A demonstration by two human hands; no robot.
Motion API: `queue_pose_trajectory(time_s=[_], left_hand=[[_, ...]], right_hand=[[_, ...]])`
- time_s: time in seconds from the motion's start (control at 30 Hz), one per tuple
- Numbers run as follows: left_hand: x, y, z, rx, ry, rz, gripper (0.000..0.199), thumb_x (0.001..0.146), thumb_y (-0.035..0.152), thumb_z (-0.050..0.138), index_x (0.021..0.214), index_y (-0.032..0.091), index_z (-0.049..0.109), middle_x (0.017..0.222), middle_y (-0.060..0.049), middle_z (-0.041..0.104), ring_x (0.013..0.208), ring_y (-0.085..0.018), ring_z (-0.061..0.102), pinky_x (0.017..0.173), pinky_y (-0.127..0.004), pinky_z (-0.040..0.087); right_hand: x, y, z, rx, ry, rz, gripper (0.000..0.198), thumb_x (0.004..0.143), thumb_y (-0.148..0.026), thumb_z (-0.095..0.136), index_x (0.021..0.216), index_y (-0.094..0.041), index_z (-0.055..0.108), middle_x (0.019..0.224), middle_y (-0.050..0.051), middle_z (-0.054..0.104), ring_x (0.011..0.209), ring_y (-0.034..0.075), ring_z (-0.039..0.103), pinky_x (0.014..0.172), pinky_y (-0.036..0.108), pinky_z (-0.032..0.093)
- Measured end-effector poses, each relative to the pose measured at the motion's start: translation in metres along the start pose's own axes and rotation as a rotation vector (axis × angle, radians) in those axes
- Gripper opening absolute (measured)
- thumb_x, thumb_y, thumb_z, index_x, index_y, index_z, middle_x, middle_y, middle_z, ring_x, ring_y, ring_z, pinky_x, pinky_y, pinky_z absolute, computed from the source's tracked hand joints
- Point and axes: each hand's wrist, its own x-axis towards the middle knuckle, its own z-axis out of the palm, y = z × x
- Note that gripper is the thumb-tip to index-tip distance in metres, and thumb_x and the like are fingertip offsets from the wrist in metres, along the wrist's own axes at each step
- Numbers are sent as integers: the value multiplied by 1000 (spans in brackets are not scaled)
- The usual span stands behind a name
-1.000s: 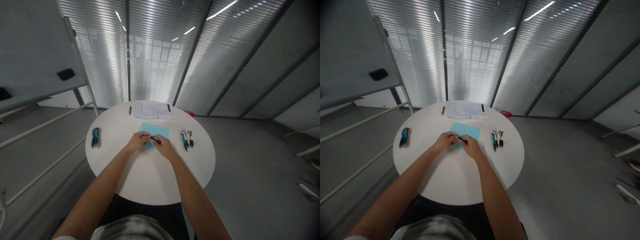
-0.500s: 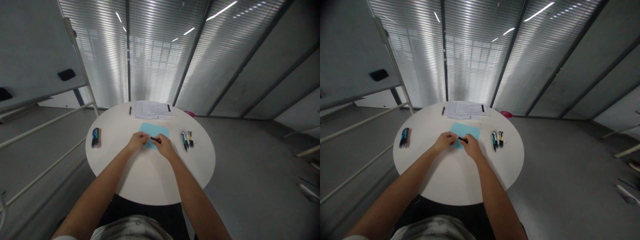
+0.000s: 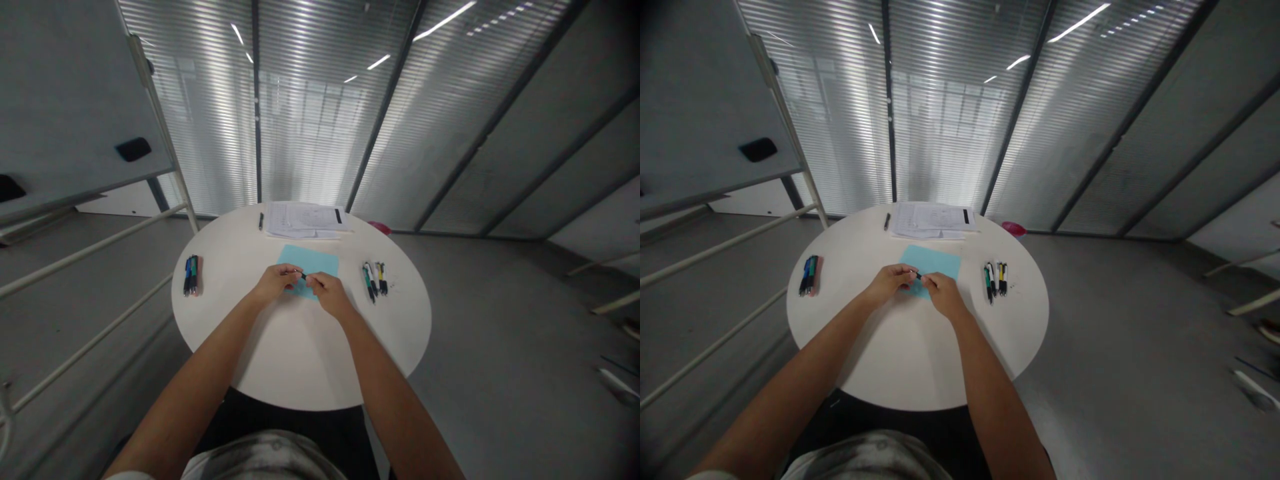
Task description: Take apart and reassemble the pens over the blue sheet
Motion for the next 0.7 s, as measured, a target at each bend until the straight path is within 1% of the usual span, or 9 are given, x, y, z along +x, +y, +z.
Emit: queue_pose_trajectory(time_s=[0.13, 0.2, 0.3, 0.4, 0.47, 0.6, 0.7], left_hand=[[1, 1, 3, 38, 22, 12, 36, 68, 39, 71, 93, 14, 71, 74, -4, 63, 64, -12, 55, 60, -25, 45], [2, 2, 4, 59, 53, 28, 34, 68, 39, 70, 91, 15, 71, 70, -2, 61, 62, -11, 54, 59, -25, 44], [3, 1, 4, 71, 99, 50, 33, 69, 40, 69, 89, 14, 71, 64, -1, 59, 59, -11, 52, 58, -24, 43], [4, 1, 4, 70, 128, 37, 33, 67, 41, 71, 86, 14, 71, 63, -1, 58, 58, -11, 51, 57, -24, 42], [3, 2, 4, 61, 134, 29, 33, 66, 41, 72, 85, 14, 71, 65, -2, 60, 59, -11, 52, 58, -24, 42], [2, 3, 3, 45, 139, 29, 33, 66, 42, 71, 85, 14, 71, 66, -2, 60, 61, -12, 53, 59, -25, 43], [2, 2, 2, 28, 151, 21, 35, 65, 42, 73, 86, 14, 71, 66, -2, 60, 61, -11, 52, 59, -25, 43]], right_hand=[[0, -2, 1, 35, 17, 18, 27, 90, -36, 44, 82, -20, 65, 76, 3, 64, 73, 15, 57, 67, 26, 44], [0, -2, 3, 64, 37, 43, 22, 86, -36, 50, 91, -20, 64, 78, 2, 64, 71, 15, 57, 67, 26, 44], [1, 1, 8, 83, 81, 77, 27, 80, -34, 58, 103, -20, 59, 80, 1, 63, 69, 14, 57, 67, 27, 46], [2, 6, 9, 69, 99, 72, 21, 80, -33, 57, 97, -21, 59, 84, 2, 64, 74, 15, 58, 71, 28, 46], [3, 7, 8, 61, 86, 47, 17, 82, -33, 56, 94, -21, 59, 88, 3, 65, 78, 16, 58, 74, 29, 46], [2, 6, 5, 32, 65, -24, 19, 85, -34, 53, 98, -22, 61, 94, 4, 65, 85, 17, 59, 80, 30, 45], [1, 3, 4, 12, 69, -49, 20, 87, -33, 50, 98, -22, 62, 93, 4, 65, 85, 17, 58, 80, 29, 44]])
